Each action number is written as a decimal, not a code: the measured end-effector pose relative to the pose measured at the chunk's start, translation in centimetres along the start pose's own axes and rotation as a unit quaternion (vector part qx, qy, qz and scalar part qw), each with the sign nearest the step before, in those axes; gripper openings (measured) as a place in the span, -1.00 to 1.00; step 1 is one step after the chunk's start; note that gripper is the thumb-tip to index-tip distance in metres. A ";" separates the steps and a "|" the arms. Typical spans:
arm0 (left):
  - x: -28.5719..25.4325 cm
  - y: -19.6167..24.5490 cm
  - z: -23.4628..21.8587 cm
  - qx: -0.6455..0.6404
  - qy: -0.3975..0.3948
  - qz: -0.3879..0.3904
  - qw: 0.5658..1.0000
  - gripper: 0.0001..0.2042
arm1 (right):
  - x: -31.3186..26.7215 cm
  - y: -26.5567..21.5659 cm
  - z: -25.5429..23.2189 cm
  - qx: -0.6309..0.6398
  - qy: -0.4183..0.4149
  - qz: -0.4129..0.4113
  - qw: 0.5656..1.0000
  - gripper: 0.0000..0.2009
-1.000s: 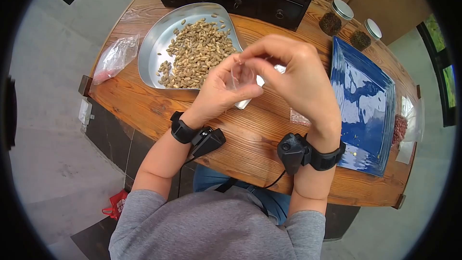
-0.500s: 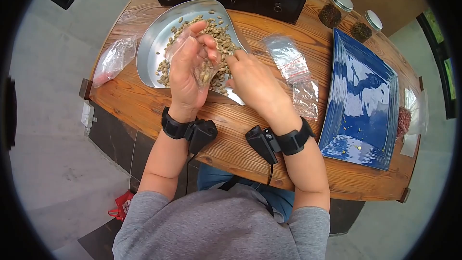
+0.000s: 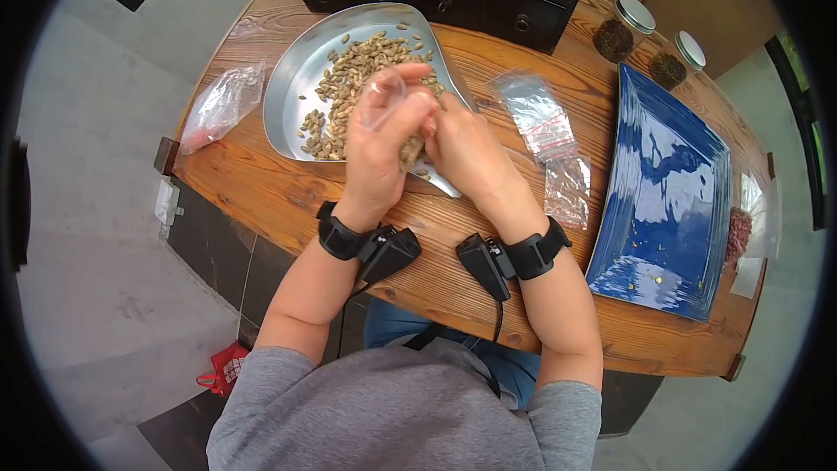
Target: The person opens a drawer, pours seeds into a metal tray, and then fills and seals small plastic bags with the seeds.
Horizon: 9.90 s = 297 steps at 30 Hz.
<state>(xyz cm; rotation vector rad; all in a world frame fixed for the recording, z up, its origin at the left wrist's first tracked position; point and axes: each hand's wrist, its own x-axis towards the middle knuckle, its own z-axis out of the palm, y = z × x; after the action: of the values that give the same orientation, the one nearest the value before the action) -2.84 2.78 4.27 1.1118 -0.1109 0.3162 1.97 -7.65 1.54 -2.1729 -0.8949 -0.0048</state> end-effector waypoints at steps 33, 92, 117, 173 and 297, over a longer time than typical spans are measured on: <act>-0.6 -1.9 0.5 0.030 -0.065 -0.017 0.997 -0.73 | -0.2 -3.8 -8.3 0.253 -0.021 0.052 0.966 -0.84; -0.6 -1.0 0.7 0.057 -0.126 -0.132 0.982 -0.76 | -0.6 -4.5 -9.2 0.229 0.034 -0.035 0.972 -0.89; -0.7 -1.2 0.9 0.046 -0.239 -0.194 0.950 -0.71 | -1.9 -4.4 -10.0 0.034 -0.077 -0.085 0.993 -0.87; -1.2 -3.0 1.7 0.029 -0.225 -0.305 0.925 -0.72 | -8.8 0.5 -9.5 0.235 0.108 0.177 0.950 -0.88; -0.4 -4.0 3.2 -0.103 -0.128 -0.170 0.972 -0.79 | -4.1 -0.3 -12.2 0.061 0.012 0.042 0.997 -0.87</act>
<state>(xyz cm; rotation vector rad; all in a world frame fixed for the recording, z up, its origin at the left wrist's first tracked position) -1.74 -1.80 2.12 0.9413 -0.1743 -0.1444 1.96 -18.01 9.18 -2.0905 -0.7709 0.0630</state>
